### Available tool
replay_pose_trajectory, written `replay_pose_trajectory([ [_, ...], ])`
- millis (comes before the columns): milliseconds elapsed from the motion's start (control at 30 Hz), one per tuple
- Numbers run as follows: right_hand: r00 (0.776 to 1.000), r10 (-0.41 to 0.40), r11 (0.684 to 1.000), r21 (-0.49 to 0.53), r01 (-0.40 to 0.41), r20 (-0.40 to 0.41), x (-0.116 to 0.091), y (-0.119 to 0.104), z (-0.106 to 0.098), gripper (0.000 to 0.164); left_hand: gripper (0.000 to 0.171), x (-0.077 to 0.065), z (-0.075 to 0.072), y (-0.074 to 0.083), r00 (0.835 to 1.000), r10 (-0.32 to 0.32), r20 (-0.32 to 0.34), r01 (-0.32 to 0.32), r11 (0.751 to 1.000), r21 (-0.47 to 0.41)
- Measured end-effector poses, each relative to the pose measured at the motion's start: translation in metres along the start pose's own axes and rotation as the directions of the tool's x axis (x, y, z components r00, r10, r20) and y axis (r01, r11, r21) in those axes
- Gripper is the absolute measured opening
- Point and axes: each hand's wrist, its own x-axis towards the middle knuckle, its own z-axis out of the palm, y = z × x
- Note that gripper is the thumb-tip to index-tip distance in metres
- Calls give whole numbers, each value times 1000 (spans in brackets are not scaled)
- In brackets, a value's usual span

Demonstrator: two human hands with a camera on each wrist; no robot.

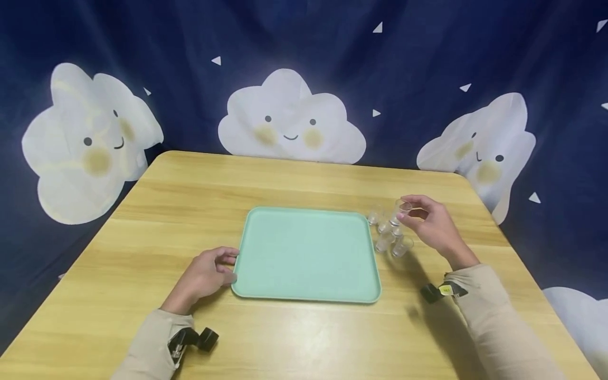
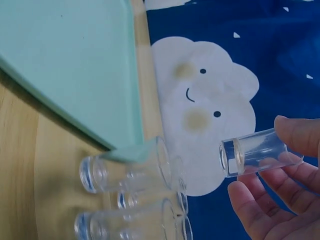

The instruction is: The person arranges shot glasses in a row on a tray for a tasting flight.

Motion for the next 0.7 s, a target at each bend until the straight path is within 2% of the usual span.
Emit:
replay_pose_trajectory([
  [400, 998, 23, 997, 72, -28, 67, 12, -7, 26, 42, 54, -1, 3, 0, 1000, -2, -22, 1, 999, -39],
  [700, 993, 14, 989, 147, -30, 114, 21, -18, 47, 40, 54, 1, 4, 1, 999, 20, -41, -21, 1000, -14],
])
